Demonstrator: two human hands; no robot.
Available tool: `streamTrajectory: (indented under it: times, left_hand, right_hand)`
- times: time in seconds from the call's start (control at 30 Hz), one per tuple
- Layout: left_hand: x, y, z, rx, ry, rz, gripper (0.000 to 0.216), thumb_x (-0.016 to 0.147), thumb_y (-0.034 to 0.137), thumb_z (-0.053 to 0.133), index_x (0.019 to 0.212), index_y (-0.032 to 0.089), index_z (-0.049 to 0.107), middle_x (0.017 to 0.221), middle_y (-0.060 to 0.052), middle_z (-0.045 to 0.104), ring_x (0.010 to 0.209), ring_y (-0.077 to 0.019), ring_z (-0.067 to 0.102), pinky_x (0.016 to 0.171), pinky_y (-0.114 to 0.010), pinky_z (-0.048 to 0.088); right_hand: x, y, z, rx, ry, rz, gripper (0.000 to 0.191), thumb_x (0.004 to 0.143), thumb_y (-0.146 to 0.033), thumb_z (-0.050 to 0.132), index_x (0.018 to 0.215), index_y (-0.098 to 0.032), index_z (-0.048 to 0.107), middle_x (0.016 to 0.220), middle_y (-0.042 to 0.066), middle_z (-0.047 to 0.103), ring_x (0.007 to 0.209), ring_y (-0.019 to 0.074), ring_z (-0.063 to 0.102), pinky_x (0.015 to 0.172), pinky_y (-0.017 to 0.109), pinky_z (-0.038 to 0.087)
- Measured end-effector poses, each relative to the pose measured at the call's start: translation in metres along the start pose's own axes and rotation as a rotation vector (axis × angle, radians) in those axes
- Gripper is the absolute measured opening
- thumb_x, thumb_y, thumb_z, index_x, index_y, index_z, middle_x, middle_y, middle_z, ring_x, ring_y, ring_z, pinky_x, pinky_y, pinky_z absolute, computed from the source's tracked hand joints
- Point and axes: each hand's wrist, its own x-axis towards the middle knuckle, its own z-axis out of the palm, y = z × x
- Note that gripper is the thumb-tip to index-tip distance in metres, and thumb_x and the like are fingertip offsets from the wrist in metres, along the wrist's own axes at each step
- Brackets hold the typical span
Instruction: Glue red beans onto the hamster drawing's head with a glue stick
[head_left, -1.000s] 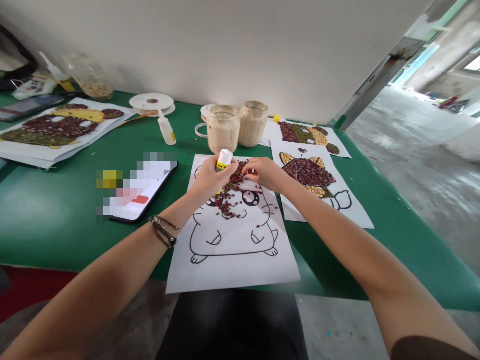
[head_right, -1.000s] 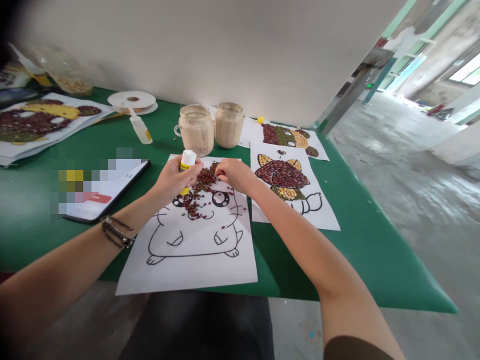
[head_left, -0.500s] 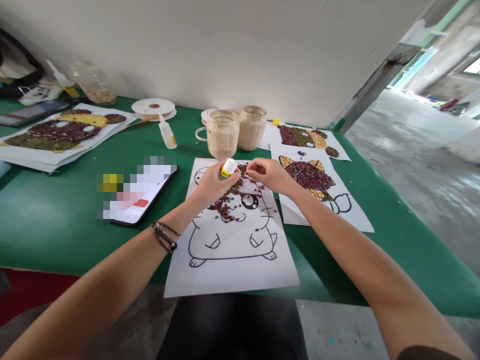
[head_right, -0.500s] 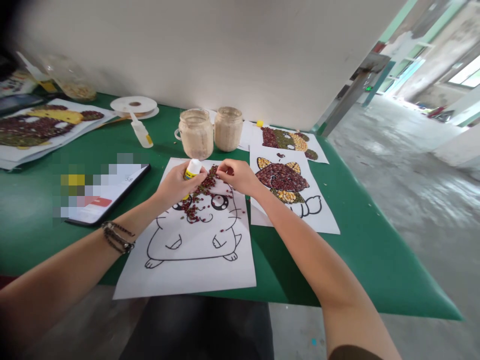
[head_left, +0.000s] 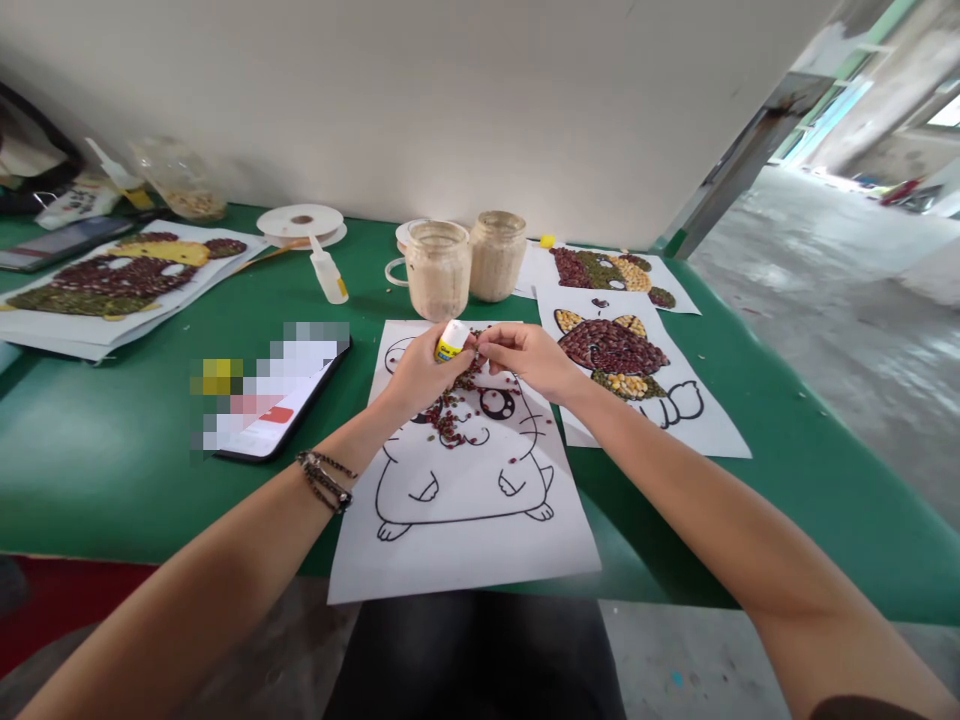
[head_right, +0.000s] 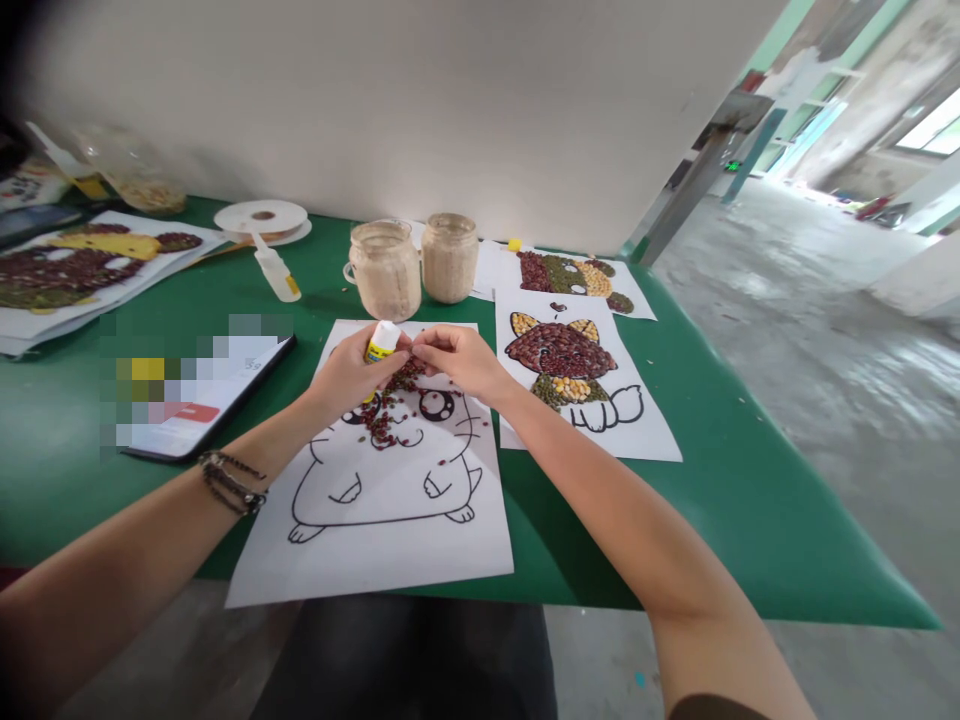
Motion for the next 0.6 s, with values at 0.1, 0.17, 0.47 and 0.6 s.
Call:
streamTrajectory:
  times: [0.1, 0.17, 0.47, 0.6]
  left_hand:
    - [-0.0002, 0.0003, 0.0010, 0.036, 0.018, 0.039, 0.012, 0.068, 0.022, 0.053, 0.078, 0.016, 0.051, 0.058, 0.005, 0.049, 0.048, -0.0066, 0.043, 0.045, -0.020, 0.036]
    - [-0.0005, 0.0002, 0.0016, 0.080, 0.040, 0.081, 0.014, 0.066, 0.023, 0.056, 0.077, 0.016, 0.051, 0.065, 0.003, 0.053, 0.056, -0.0084, 0.048, 0.052, -0.021, 0.039]
    - [-0.0009, -0.0028, 0.0016, 0.262, 0.096, 0.207, 0.008, 0.071, 0.023, 0.053, 0.075, 0.016, 0.050, 0.069, 0.002, 0.055, 0.063, -0.0109, 0.049, 0.057, -0.022, 0.039]
    - [-0.0008, -0.0028, 0.0017, 0.273, 0.105, 0.225, 0.008, 0.072, 0.022, 0.050, 0.076, 0.016, 0.052, 0.069, 0.001, 0.055, 0.064, -0.0114, 0.049, 0.057, -0.023, 0.039]
  right_hand:
    - [0.0014, 0.0050, 0.0005, 0.157, 0.023, 0.066, 0.007, 0.070, -0.021, 0.056, 0.066, -0.015, 0.055, 0.063, -0.003, 0.053, 0.055, 0.0045, 0.048, 0.059, 0.022, 0.041]
    - [0.0011, 0.0062, 0.0021, 0.255, 0.029, 0.114, 0.008, 0.069, -0.022, 0.057, 0.066, -0.015, 0.055, 0.062, -0.003, 0.054, 0.056, 0.0046, 0.050, 0.060, 0.022, 0.043]
    - [-0.0017, 0.0012, 0.0082, 0.386, 0.067, 0.289, 0.010, 0.069, -0.024, 0.059, 0.062, -0.017, 0.057, 0.064, -0.002, 0.055, 0.059, 0.0053, 0.051, 0.066, 0.024, 0.046]
    - [-0.0015, 0.0014, 0.0084, 0.348, 0.094, 0.292, 0.012, 0.070, -0.025, 0.058, 0.062, -0.017, 0.056, 0.065, -0.001, 0.055, 0.059, 0.0059, 0.050, 0.061, 0.023, 0.044]
